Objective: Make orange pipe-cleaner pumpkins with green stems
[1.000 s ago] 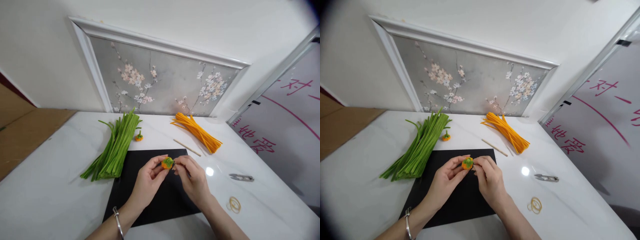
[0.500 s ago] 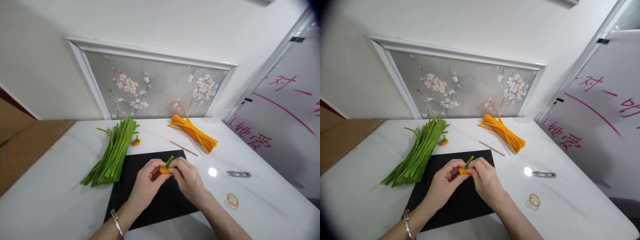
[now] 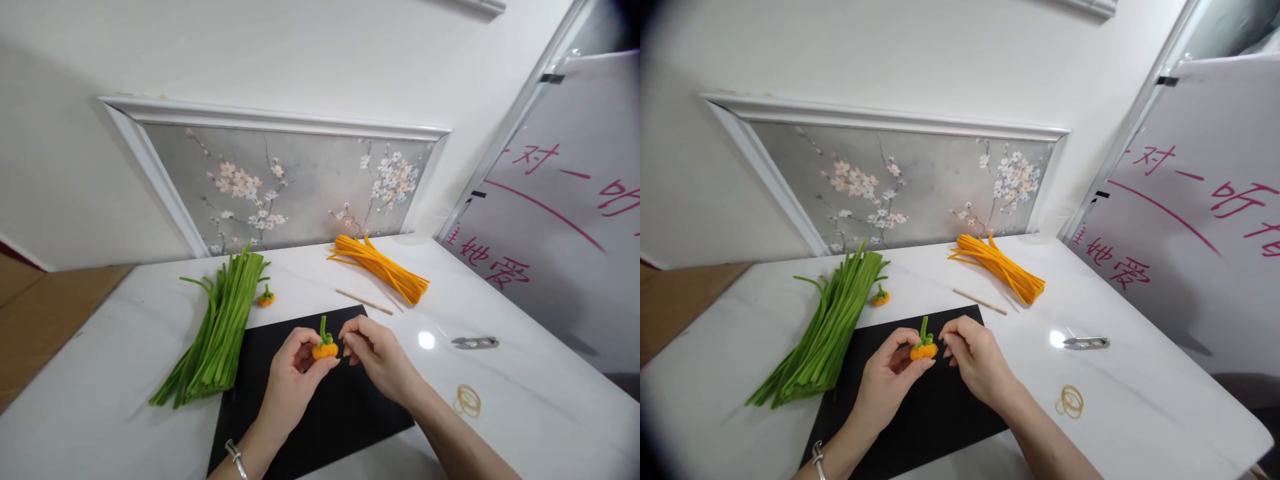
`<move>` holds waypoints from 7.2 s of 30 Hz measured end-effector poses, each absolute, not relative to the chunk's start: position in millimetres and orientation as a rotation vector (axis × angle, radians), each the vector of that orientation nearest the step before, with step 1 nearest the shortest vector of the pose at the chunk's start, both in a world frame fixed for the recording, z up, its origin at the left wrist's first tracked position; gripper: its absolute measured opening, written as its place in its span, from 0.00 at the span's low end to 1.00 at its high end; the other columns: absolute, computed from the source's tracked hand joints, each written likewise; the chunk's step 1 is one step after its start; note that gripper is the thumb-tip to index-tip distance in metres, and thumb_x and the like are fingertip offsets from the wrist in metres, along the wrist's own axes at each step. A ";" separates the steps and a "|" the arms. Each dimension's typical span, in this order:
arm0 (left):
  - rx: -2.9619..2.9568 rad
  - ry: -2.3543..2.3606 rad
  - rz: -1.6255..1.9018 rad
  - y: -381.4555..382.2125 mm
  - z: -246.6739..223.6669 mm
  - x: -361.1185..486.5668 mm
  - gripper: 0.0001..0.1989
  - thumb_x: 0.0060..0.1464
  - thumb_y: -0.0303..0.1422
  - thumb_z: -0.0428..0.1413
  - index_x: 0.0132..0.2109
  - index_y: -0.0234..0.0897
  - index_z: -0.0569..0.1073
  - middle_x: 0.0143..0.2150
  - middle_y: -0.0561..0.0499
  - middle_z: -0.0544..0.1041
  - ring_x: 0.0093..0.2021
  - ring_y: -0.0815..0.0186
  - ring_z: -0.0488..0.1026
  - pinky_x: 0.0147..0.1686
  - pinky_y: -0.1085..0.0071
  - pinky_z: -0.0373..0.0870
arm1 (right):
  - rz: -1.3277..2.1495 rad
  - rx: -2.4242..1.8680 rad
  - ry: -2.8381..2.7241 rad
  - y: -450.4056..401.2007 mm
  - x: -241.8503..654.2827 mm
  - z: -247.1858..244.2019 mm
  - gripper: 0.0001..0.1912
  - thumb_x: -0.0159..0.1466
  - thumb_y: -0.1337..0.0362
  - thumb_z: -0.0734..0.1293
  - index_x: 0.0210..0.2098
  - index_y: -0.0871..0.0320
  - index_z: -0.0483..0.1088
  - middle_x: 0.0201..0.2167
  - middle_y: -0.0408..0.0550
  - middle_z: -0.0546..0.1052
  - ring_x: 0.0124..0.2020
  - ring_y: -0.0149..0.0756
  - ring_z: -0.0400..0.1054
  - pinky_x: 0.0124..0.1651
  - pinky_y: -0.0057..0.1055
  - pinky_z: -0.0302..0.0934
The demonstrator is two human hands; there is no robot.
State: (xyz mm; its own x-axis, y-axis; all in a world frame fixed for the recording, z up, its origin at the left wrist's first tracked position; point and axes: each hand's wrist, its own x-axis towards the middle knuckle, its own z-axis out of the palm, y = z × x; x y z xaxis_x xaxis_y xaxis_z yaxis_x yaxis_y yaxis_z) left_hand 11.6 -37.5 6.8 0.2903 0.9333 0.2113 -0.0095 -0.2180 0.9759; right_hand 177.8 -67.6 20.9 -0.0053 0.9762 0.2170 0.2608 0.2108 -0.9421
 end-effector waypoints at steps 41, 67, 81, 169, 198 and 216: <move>1.591 0.853 0.807 -40.2 22.5 12.4 0.05 0.51 0.31 0.59 0.32 0.37 0.69 0.31 0.54 0.70 0.31 0.69 0.68 0.33 0.74 0.67 | 1.079 -1.172 -1.510 -69.7 181.8 23.9 0.09 0.66 0.65 0.59 0.29 0.57 0.62 0.23 0.38 0.64 0.25 0.27 0.58 0.28 0.24 0.54; 1.252 0.817 0.785 -38.7 21.9 12.7 0.09 0.56 0.35 0.57 0.38 0.33 0.76 0.31 0.50 0.75 0.29 0.69 0.70 0.30 0.74 0.69 | 1.691 -0.845 -0.794 -60.0 183.4 15.2 0.15 0.57 0.56 0.72 0.35 0.61 0.69 0.26 0.43 0.72 0.26 0.27 0.66 0.30 0.25 0.62; 0.884 0.673 0.649 -41.9 21.9 12.9 0.22 0.51 0.25 0.62 0.53 0.41 0.69 0.36 0.52 0.77 0.31 0.70 0.77 0.35 0.74 0.75 | 1.785 -1.102 -0.784 -55.4 183.8 15.5 0.10 0.54 0.61 0.69 0.30 0.59 0.66 0.16 0.36 0.66 0.16 0.23 0.58 0.19 0.19 0.55; 1.259 0.923 0.965 -40.1 32.9 10.9 0.04 0.50 0.28 0.61 0.29 0.34 0.79 0.45 0.47 0.78 0.41 0.63 0.77 0.39 0.72 0.77 | 0.284 -1.152 -1.683 -76.8 165.9 20.5 0.08 0.65 0.74 0.58 0.32 0.57 0.63 0.31 0.45 0.68 0.32 0.31 0.65 0.35 0.27 0.63; 1.323 0.776 0.880 -43.2 35.7 14.1 0.12 0.54 0.28 0.58 0.47 0.39 0.69 0.47 0.48 0.78 0.46 0.62 0.76 0.46 0.69 0.75 | 0.450 -1.191 -1.638 -80.2 180.4 38.1 0.06 0.65 0.70 0.61 0.36 0.57 0.70 0.31 0.47 0.73 0.29 0.32 0.68 0.31 0.28 0.64; 1.762 0.860 0.934 -47.4 28.5 12.5 0.09 0.57 0.29 0.54 0.42 0.41 0.77 0.49 0.47 0.78 0.44 0.62 0.76 0.46 0.69 0.73 | 0.921 -1.373 -1.315 -82.7 168.1 34.5 0.06 0.61 0.64 0.61 0.27 0.58 0.65 0.18 0.39 0.67 0.19 0.28 0.61 0.22 0.25 0.57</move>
State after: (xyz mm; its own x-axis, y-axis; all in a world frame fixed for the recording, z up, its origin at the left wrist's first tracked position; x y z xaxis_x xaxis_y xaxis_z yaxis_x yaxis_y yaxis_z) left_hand 12.5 -47.4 28.5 0.4649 0.8576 0.2199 0.1477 -0.3200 0.9358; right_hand 168.1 -82.7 34.5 0.1243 0.9868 0.1035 0.2400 0.0713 -0.9681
